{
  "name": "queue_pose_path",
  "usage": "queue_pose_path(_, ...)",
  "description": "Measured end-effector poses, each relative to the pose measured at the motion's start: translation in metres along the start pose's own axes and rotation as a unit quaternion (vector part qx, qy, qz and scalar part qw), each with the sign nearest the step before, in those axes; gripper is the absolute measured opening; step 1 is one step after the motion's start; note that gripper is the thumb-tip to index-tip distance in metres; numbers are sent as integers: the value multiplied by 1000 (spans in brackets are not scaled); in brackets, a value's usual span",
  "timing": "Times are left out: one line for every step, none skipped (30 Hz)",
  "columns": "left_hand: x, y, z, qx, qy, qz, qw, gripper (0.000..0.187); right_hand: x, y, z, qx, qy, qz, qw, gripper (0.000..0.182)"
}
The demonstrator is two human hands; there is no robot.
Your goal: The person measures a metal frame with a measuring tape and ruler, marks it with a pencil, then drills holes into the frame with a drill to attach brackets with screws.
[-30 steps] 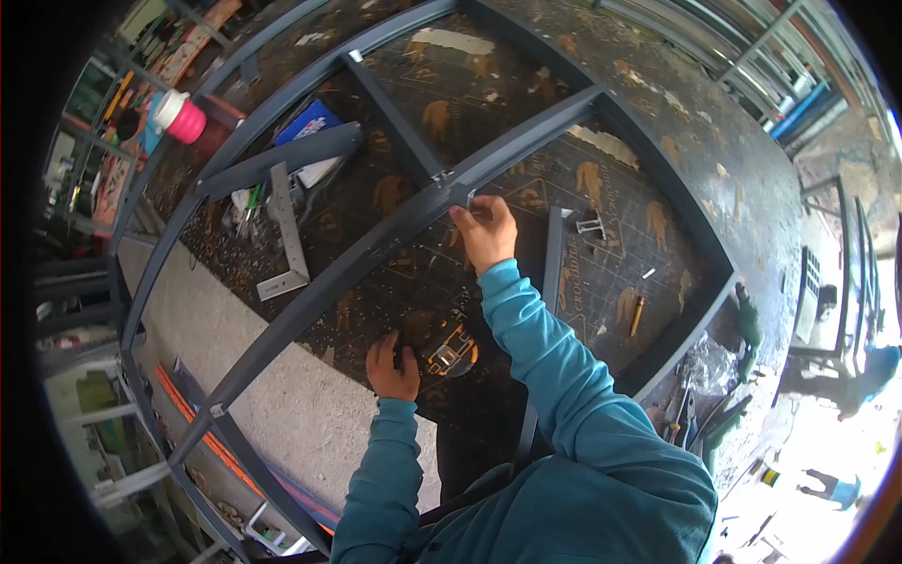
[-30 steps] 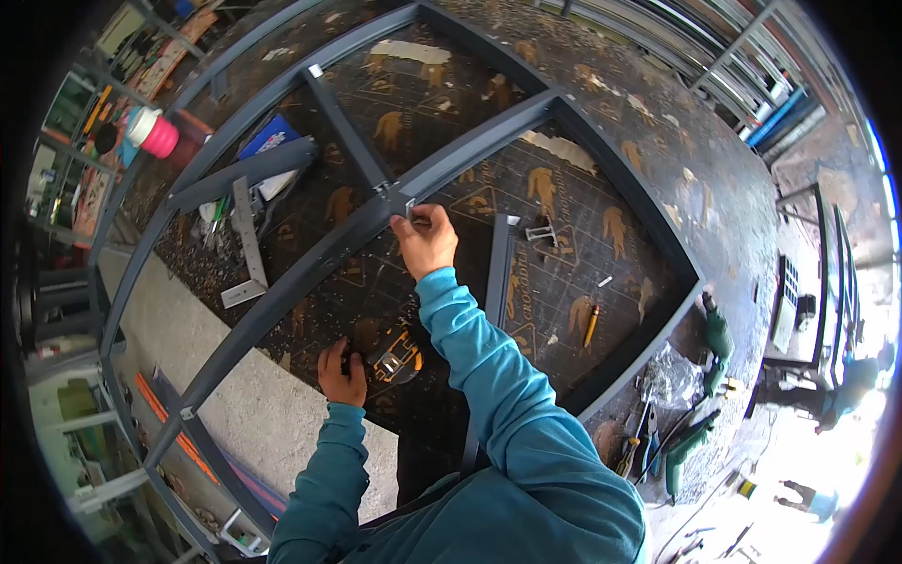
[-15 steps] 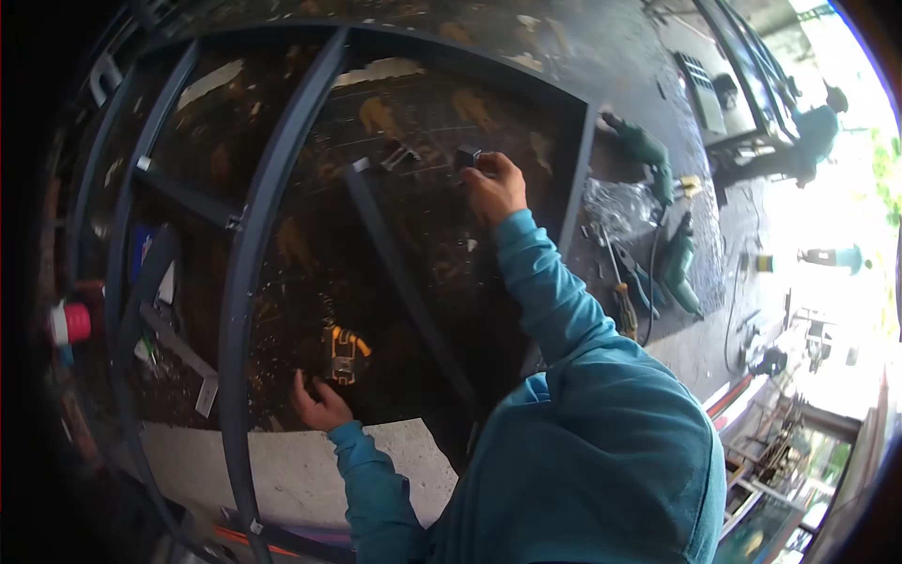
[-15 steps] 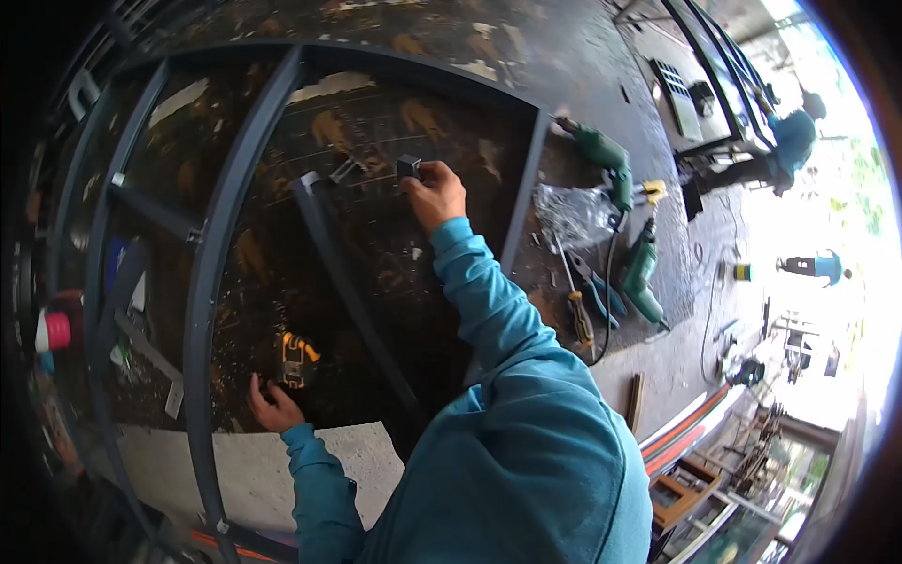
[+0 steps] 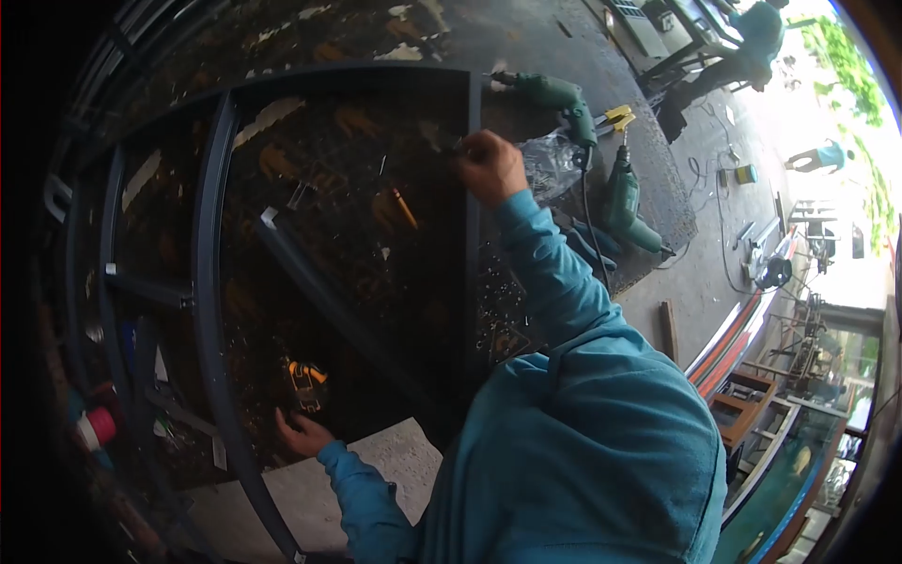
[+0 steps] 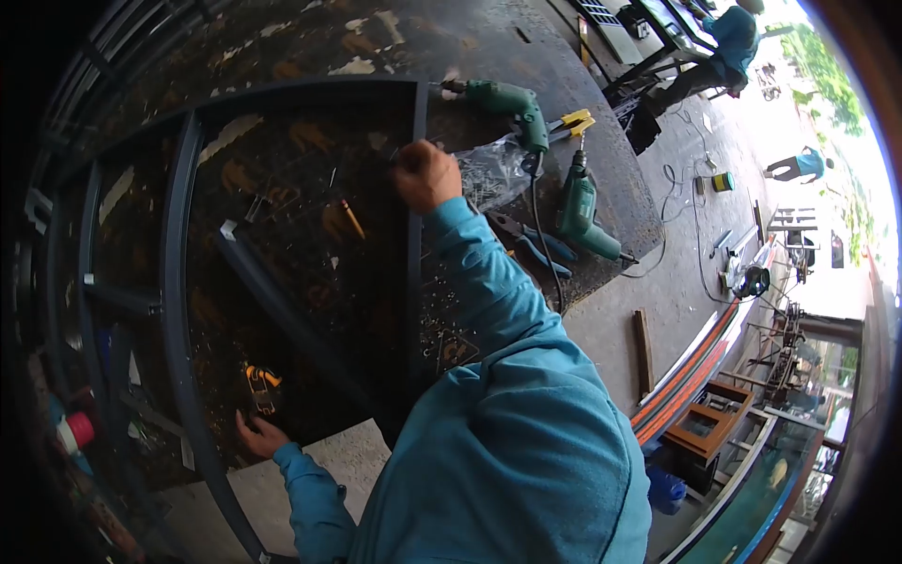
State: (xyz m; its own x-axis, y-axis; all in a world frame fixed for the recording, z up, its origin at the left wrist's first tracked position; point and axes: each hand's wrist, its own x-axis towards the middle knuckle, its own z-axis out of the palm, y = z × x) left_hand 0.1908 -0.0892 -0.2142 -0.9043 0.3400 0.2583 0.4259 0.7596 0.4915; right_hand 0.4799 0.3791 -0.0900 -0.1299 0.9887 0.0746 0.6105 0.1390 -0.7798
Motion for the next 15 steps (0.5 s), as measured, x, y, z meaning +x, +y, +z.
queue_pose_path(0, -3, 1, -10, 1, 9, 1000, 36, -5, 5, 1, -4, 3, -25, 1000, 30)
queue_pose_path(0, -2, 1, -14, 2, 16, 1000, 36, -10, 4, 5, -1, 11, -24, 1000, 30)
queue_pose_path(0, -3, 1, -11, 6, 18, 1000, 35, -16, 4, 10, 10, -25, -1, 1000, 31)
queue_pose_path(0, -1, 1, -6, 10, 19, 1000, 35, -20, 5, 12, 22, -63, 21, 998, 32)
queue_pose_path(0, 0, 3, -5, 9, 24, 1000, 35, -19, 7, 12, 25, -61, 25, 998, 32)
queue_pose_path(0, -1, 6, 2, 10, 32, 999, 35, -18, 9, 15, 63, -70, -24, 995, 34)
queue_pose_path(0, -5, 1, 15, 9, 40, 999, 35, -21, 12, 20, 103, -82, -68, 989, 37)
queue_pose_path(0, -10, -5, 34, 3, 42, 999, 35, -19, 17, 9, 165, -92, -54, 980, 45)
queue_pose_path(0, -4, -3, 24, 0, 18, 1000, 35, -10, 28, -5, 130, -86, -89, 984, 47)
queue_pose_path(-1, -1, 0, 10, -3, -7, 1000, 35, -3, 19, -39, 178, -134, 3, 975, 42)
queue_pose_path(-1, -2, 0, 18, -9, -9, 1000, 35, 7, 31, -64, 190, -141, 9, 972, 38)
queue_pose_path(-1, -1, 2, 4, 2, 4, 1000, 35, 13, 42, -95, 106, -109, -54, 987, 37)
queue_pose_path(-2, -1, 2, -11, 13, 17, 1000, 34, 12, 38, -129, 45, -121, -27, 991, 38)
queue_pose_path(-2, -1, 2, -11, 8, 12, 1000, 34, 9, 48, -153, 42, -113, -7, 993, 40)
queue_pose_path(-1, -2, 2, -8, 11, 22, 1000, 34, 8, 55, -178, -6, -127, 9, 992, 41)
